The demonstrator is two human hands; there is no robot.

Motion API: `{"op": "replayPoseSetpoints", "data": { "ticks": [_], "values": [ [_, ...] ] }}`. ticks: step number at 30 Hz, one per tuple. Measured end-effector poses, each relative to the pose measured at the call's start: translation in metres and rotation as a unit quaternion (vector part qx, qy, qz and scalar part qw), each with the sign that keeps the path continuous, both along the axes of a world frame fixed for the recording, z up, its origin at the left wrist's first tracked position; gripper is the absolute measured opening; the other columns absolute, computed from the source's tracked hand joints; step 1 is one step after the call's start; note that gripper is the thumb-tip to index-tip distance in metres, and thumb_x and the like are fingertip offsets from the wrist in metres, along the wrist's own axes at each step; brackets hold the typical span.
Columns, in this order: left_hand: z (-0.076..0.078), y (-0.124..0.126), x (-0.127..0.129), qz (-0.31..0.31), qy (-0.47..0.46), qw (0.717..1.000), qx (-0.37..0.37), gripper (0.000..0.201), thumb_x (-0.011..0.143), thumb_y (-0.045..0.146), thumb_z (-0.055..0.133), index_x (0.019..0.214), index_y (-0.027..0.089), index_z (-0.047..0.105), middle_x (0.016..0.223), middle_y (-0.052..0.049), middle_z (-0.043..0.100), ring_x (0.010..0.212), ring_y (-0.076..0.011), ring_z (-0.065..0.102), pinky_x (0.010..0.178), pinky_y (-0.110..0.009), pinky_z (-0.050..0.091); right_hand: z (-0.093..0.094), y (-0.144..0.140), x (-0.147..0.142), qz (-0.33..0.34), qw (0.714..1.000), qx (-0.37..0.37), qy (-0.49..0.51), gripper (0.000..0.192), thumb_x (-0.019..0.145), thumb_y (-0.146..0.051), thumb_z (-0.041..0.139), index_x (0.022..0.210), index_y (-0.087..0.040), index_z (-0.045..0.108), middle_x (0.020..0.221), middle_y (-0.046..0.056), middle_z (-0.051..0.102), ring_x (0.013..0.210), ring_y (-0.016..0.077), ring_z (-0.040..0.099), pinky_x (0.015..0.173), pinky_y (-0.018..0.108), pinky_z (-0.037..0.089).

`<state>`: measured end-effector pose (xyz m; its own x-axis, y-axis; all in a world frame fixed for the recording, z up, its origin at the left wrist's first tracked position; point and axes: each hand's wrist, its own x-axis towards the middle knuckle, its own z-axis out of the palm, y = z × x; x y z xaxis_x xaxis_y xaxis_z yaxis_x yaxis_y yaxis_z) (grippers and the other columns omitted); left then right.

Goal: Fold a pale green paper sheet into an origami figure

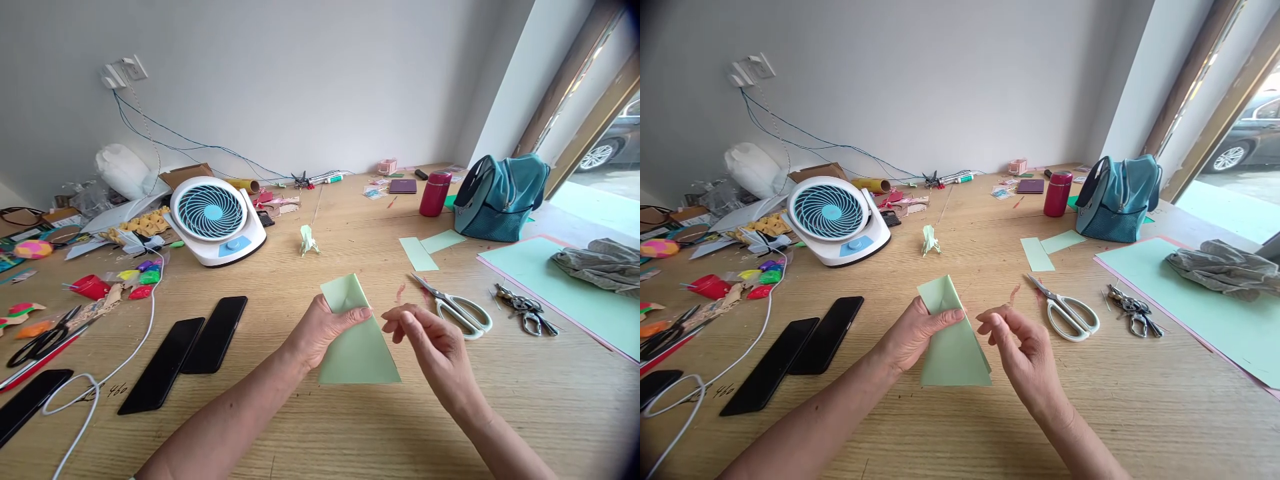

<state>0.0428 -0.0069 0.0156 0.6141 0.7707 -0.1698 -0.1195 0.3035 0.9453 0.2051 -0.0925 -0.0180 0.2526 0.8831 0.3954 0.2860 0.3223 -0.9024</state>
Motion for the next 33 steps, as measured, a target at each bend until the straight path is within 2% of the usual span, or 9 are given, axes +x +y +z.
{"op": "replayPoseSetpoints", "data": {
  "ticks": [5,9,15,21,27,33],
  "values": [
    [-0.001,-0.003,0.001,-0.011,0.024,0.999,0.03,0.033,0.067,0.033,0.085,0.076,0.014,0.06,0.07,0.001,0.059,0.065,-0.0121,0.056,0.062,-0.025,0.046,0.0,0.002,-0.006,0.02,0.997,0.019,-0.07,0.026,0.093,-0.032,0.057,0.071,-0.02,0.06,0.065,0.0,0.057,0.062,0.0139,0.052,0.06,0.026,0.043],
    [-0.001,-0.004,0.002,-0.001,0.04,0.998,0.05,0.032,0.068,0.033,0.085,0.075,0.015,0.059,0.068,0.002,0.057,0.063,-0.0109,0.054,0.062,-0.025,0.045,-0.002,0.002,-0.009,0.014,0.995,0.035,-0.088,0.022,0.093,-0.025,0.057,0.072,-0.02,0.058,0.065,-0.002,0.055,0.061,0.0128,0.051,0.06,0.026,0.042],
    [0.0,0.0,-0.001,0.016,0.04,0.996,0.072,0.032,0.069,0.037,0.084,0.074,0.014,0.062,0.067,0.002,0.058,0.063,-0.0116,0.053,0.061,-0.025,0.043,-0.002,0.003,-0.009,0.021,0.994,0.023,-0.104,0.022,0.093,-0.025,0.056,0.072,-0.021,0.056,0.067,-0.001,0.057,0.061,0.0131,0.052,0.059,0.025,0.043],
    [0.006,0.008,-0.007,0.064,0.0,0.993,0.1,0.026,0.07,0.035,0.083,0.075,0.015,0.068,0.071,0.0,0.063,0.068,-0.0127,0.056,0.068,-0.026,0.045,-0.003,0.003,-0.01,0.022,0.993,0.036,-0.111,0.018,0.093,-0.025,0.058,0.075,-0.021,0.057,0.068,-0.001,0.058,0.063,0.0138,0.054,0.062,0.027,0.044],
    [0.009,0.01,-0.008,-0.014,-0.008,0.99,0.14,0.024,0.068,0.034,0.084,0.072,0.014,0.071,0.07,-0.001,0.063,0.068,-0.0134,0.055,0.067,-0.027,0.043,-0.002,0.001,-0.01,-0.024,0.985,0.122,-0.117,0.013,0.091,-0.017,0.058,0.079,-0.021,0.057,0.07,0.0,0.056,0.064,0.0142,0.051,0.06,0.029,0.042],
    [0.005,0.005,-0.003,-0.021,-0.011,0.991,0.13,0.023,0.069,0.031,0.084,0.069,0.013,0.069,0.067,0.0,0.06,0.068,-0.0122,0.053,0.066,-0.025,0.042,0.0,0.0,-0.009,-0.041,0.979,0.157,-0.126,0.007,0.088,-0.015,0.062,0.085,-0.022,0.061,0.074,0.001,0.059,0.068,0.0161,0.051,0.063,0.032,0.043]
  ]
}}
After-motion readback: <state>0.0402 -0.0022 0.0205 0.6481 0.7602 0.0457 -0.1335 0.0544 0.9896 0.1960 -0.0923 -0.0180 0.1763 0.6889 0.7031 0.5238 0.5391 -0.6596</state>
